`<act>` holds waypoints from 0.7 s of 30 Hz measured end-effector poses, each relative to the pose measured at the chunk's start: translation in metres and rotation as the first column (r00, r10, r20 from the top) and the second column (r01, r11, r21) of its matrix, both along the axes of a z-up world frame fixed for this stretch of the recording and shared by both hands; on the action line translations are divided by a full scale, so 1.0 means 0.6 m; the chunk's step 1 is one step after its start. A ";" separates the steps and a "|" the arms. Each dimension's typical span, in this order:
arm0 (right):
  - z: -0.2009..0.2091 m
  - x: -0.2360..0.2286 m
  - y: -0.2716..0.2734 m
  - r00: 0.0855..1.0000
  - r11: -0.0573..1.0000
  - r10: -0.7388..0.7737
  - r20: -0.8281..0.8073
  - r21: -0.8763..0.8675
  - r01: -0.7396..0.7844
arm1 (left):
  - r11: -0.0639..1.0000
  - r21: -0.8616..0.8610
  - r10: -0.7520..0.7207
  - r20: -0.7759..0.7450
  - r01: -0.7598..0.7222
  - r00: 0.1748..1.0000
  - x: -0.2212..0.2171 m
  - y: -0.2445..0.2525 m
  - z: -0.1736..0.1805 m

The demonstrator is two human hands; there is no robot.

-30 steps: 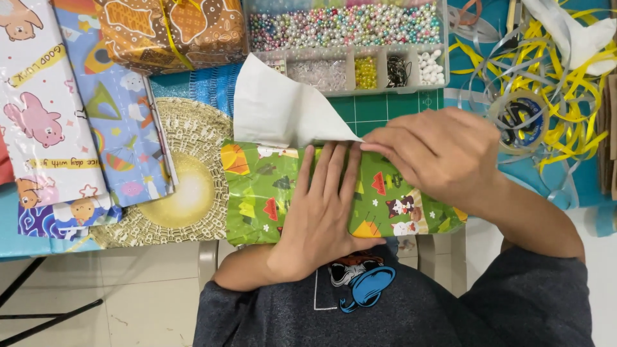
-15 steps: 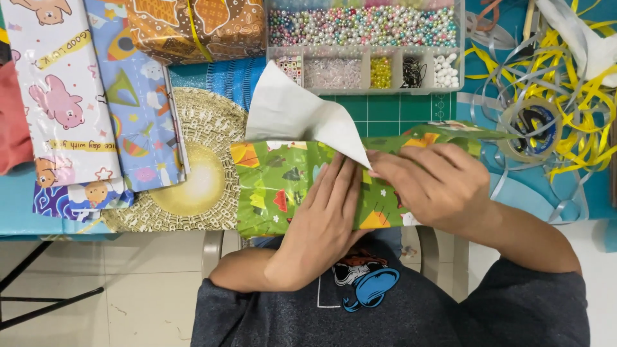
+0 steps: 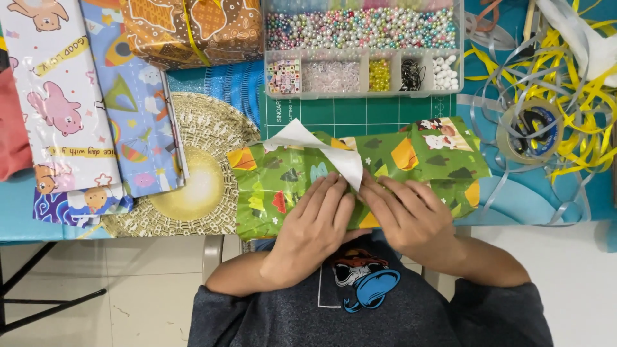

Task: Wrapping a small cardboard box with decorative paper and securing it with tape.

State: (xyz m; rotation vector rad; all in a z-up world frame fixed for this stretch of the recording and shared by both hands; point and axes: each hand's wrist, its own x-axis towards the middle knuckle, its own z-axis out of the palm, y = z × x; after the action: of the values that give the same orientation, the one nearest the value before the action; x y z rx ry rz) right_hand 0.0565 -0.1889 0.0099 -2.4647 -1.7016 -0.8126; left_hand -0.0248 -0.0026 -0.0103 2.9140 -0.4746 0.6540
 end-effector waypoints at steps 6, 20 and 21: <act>-0.008 -0.018 0.002 0.993 0.996 -0.081 -0.086 0.024 0.083 | 0.885 -0.362 -0.335 -0.060 0.292 0.940 -0.003 0.071 0.020; -0.051 -0.037 0.001 0.967 0.964 -0.255 -0.004 0.075 0.255 | 0.982 -0.092 -0.132 0.292 0.166 0.947 0.082 0.203 0.074; -0.052 -0.038 0.001 0.967 0.964 -0.256 -0.003 0.074 0.256 | 0.982 -0.093 -0.133 0.293 0.166 0.947 0.074 0.207 0.073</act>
State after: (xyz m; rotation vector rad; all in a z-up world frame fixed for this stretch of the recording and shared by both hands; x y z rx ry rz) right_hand 0.0340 -0.1885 -0.0215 -2.6678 -1.3432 -0.8876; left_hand 0.0199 0.1217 0.0333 2.6513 -0.6571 1.0476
